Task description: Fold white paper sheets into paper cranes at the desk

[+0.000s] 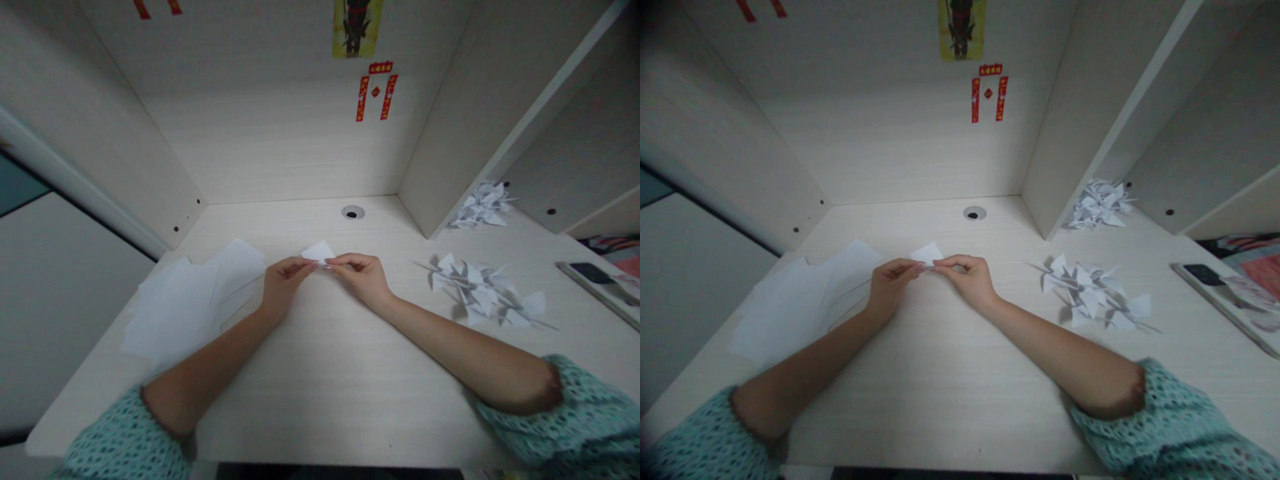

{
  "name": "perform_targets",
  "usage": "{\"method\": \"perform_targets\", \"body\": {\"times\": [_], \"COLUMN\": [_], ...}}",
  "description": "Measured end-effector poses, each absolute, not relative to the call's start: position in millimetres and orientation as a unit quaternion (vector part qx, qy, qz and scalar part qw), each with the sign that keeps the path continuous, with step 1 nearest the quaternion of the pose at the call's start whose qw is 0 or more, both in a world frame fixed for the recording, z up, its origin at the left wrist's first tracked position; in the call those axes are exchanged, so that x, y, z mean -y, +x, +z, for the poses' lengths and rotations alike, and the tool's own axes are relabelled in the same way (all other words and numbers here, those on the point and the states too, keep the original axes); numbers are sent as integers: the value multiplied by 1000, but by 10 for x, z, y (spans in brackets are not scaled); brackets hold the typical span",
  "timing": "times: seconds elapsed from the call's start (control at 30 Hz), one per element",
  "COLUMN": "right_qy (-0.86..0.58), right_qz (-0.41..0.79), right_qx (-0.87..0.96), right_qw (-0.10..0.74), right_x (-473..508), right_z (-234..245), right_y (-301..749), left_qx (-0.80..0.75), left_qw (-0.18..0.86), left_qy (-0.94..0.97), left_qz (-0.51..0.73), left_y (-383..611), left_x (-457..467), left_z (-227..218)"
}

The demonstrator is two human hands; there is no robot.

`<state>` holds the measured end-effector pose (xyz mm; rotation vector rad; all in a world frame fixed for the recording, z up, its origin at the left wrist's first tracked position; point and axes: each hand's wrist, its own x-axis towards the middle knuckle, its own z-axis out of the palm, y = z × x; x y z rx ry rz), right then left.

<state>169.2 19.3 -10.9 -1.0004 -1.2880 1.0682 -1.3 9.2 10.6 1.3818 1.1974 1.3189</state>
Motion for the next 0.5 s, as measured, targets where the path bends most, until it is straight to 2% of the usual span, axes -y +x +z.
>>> {"method": "perform_targets", "body": {"times": [0.5], "right_qy": [-423], "right_qz": [505], "right_qx": [513], "right_qw": [550], "right_x": [-185], "right_z": [-66], "right_y": [1674], "left_qx": [-473], "left_qw": [435], "left_qy": [543], "left_qz": [540], "left_y": [-3], "left_x": [-84], "left_z": [89]}}
